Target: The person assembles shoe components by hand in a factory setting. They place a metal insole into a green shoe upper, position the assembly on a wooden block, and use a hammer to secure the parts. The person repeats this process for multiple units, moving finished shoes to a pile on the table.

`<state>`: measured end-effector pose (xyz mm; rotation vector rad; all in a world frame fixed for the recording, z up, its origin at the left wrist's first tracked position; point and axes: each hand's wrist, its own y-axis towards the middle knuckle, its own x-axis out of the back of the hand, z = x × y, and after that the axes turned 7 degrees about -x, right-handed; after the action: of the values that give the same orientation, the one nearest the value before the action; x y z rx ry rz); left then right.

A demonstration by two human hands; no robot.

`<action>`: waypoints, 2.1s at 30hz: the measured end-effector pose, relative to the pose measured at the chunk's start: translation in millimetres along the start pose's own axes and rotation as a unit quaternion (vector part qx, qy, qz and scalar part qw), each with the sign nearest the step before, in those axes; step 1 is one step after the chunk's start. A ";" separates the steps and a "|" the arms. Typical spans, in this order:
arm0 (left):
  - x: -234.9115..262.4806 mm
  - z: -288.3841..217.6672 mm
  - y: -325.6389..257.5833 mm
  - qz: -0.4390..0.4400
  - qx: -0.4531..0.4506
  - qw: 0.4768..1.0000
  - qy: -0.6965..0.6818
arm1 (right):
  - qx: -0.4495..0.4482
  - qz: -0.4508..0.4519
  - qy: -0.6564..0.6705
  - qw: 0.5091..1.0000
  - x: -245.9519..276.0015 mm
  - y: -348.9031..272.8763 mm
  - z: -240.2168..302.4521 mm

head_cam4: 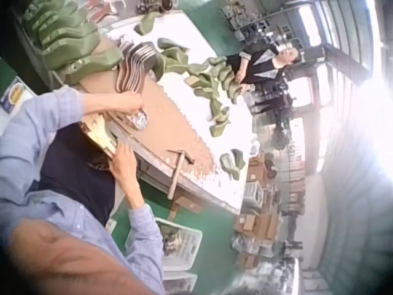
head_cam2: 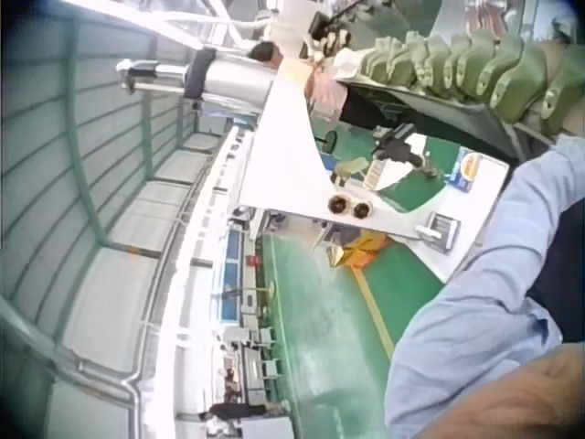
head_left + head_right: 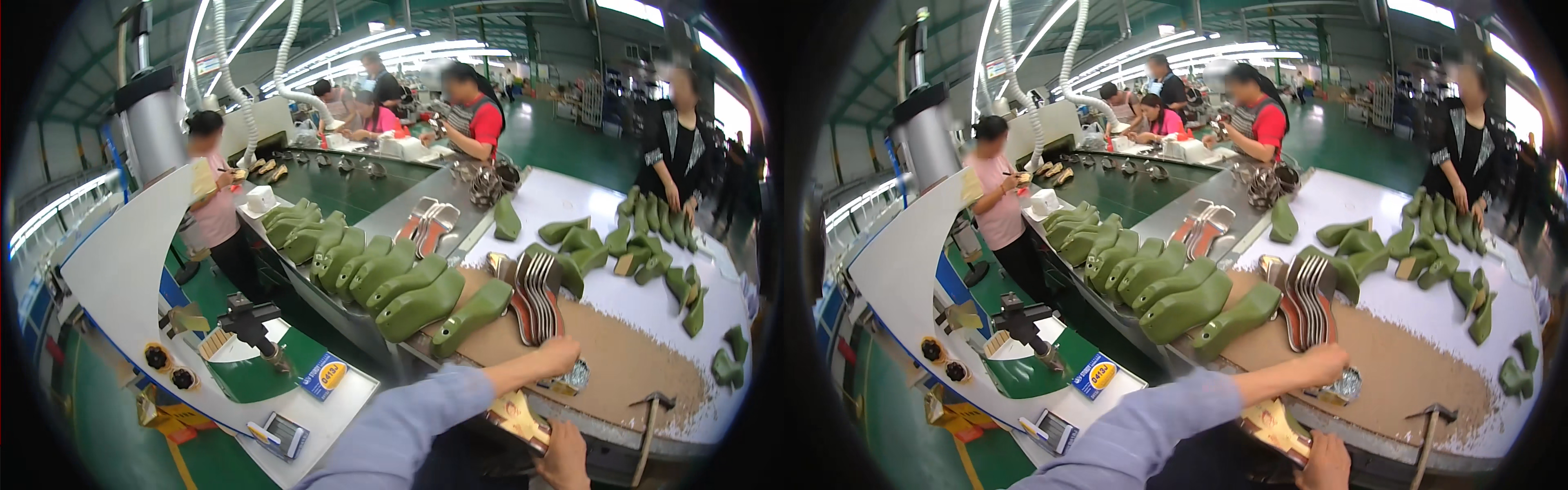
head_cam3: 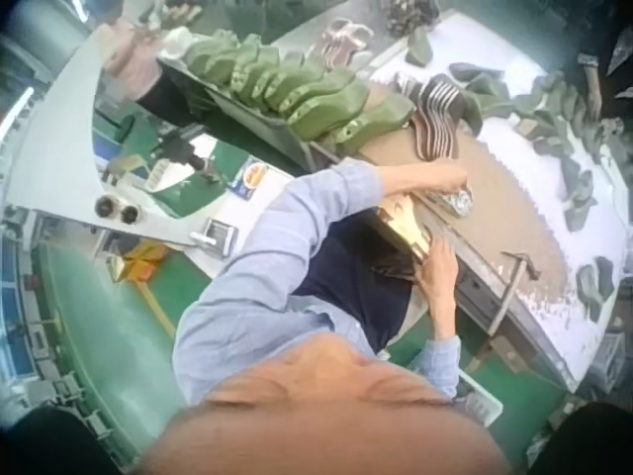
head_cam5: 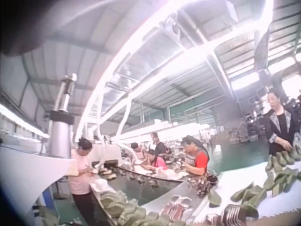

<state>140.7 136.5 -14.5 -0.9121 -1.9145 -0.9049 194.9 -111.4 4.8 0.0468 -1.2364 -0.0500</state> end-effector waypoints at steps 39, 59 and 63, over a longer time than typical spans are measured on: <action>54.8 -115.7 -125.7 -0.026 0.018 0.973 -0.228 | -0.023 -0.047 0.198 0.979 49.9 -28.4 -38.7; 44.5 -120.5 -116.2 0.080 -0.049 0.994 -0.053 | -0.351 -0.182 0.303 0.867 59.4 -133.1 -101.0; 42.2 -118.3 -119.9 0.047 -0.069 0.995 -0.058 | -0.187 -0.212 0.267 0.921 72.1 -154.7 -64.9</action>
<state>64.9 -9.5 41.2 -1.1487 -1.9069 -0.9548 277.8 -269.8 41.8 -0.0069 -0.6352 -0.6138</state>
